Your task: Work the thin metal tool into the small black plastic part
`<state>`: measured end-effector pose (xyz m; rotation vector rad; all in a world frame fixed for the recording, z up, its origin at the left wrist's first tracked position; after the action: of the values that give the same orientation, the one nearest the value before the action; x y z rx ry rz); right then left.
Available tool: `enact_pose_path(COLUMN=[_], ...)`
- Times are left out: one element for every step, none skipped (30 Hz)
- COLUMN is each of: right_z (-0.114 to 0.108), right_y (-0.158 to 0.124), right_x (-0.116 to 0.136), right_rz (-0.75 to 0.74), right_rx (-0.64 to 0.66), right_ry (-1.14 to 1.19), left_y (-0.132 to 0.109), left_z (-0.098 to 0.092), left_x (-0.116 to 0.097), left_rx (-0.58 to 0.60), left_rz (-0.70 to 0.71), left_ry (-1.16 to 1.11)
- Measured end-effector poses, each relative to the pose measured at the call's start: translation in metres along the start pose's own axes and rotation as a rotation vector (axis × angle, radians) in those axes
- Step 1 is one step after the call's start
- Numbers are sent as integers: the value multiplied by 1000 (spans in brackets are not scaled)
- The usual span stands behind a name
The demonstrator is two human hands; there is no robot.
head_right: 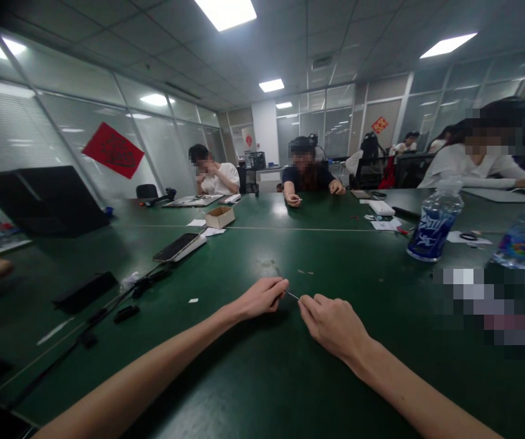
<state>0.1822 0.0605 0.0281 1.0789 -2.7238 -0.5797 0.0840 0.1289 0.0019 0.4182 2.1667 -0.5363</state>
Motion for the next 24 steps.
enact_pose_path(right_z=[0, 1, 1, 1, 1, 0, 0, 0, -1, -2, -3, -4, -4, -4, -4, -4, -4, -3, -3, -3, -2, -2, -2, -2], right_y=[0, 0, -1, -1, -1, -1, -1, -1, -1, -1, -1, -1, -1, -1, -1, -1, 0, 0, 0, 1, 1, 1, 1, 2], right_x=[-1, -2, -3, -3, -3, -3, -2, -1, 0, 1, 1, 2, 2, 3, 3, 3, 3, 3, 3, 3, 3, 3, 2, 2], right_rz=[5, 12, 20, 27, 32, 35, 35, 35, 33, 33, 34, 35, 36, 38, 38, 39, 39, 37, 38, 38, 39, 41, 43, 45], right_rx=[-6, -12, -15, -17, -18, -17, -14, -11, -9, -8, -7, -6, -5, -3, -1, 1, 1, 2, 1, 2, 5, 10, 16, 22], right_ry=[8, 13, 16, 17, 16, 15, 16, 17, 19, 19, 16, 10, 6, 2, -3, -9, -16, -23, -33, -44, -52, -59, -63, -66], left_y=[2, 3, 4, 4, 5, 4, 4, 3, 2, 1, -1, -3, -5, -7, -8, -9, -10, -11, -11, -12, -12, -11, -11, -11], left_z=[1, 0, 0, 0, 0, 0, 0, 1, 1, 2, 2, 1, 1, 0, -1, -2, -2, -3, -3, -4, -4, -4, -4, -3], left_x=[0, 0, 1, 1, 0, 0, 0, -1, -1, -1, -2, -3, -5, -6, -8, -8, -9, -10, -10, -11, -11, -10, -9, -9], left_rx=[7, 6, 1, -6, -12, -13, -10, -4, 3, 9, 12, 10, 4, -3, -9, -14, -17, -22, -29, -38, -45, -47, -45, -40], left_rz=[3, 9, 13, 18, 24, 30, 32, 32, 31, 30, 32, 38, 45, 50, 53, 53, 53, 55, 60, 66, 71, 73, 73, 73], left_ry=[-18, -34, -46, -55, -61, -66, -73, -79, -81, -80, -75, -68, -59, -52, -47, -41, -35, -28, -20, -13, -9, -6, -5, -2])
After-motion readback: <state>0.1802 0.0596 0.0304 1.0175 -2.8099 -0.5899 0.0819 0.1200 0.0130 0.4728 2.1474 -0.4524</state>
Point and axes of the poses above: each hand's wrist, its own y-axis towards the middle knuckle, its own z-axis out of the palm, x = y × z, the point moved 10 cm from there along y, towards the middle knuckle, and after that the axes turned 15 degrees about -z, right-handed, at the moved point
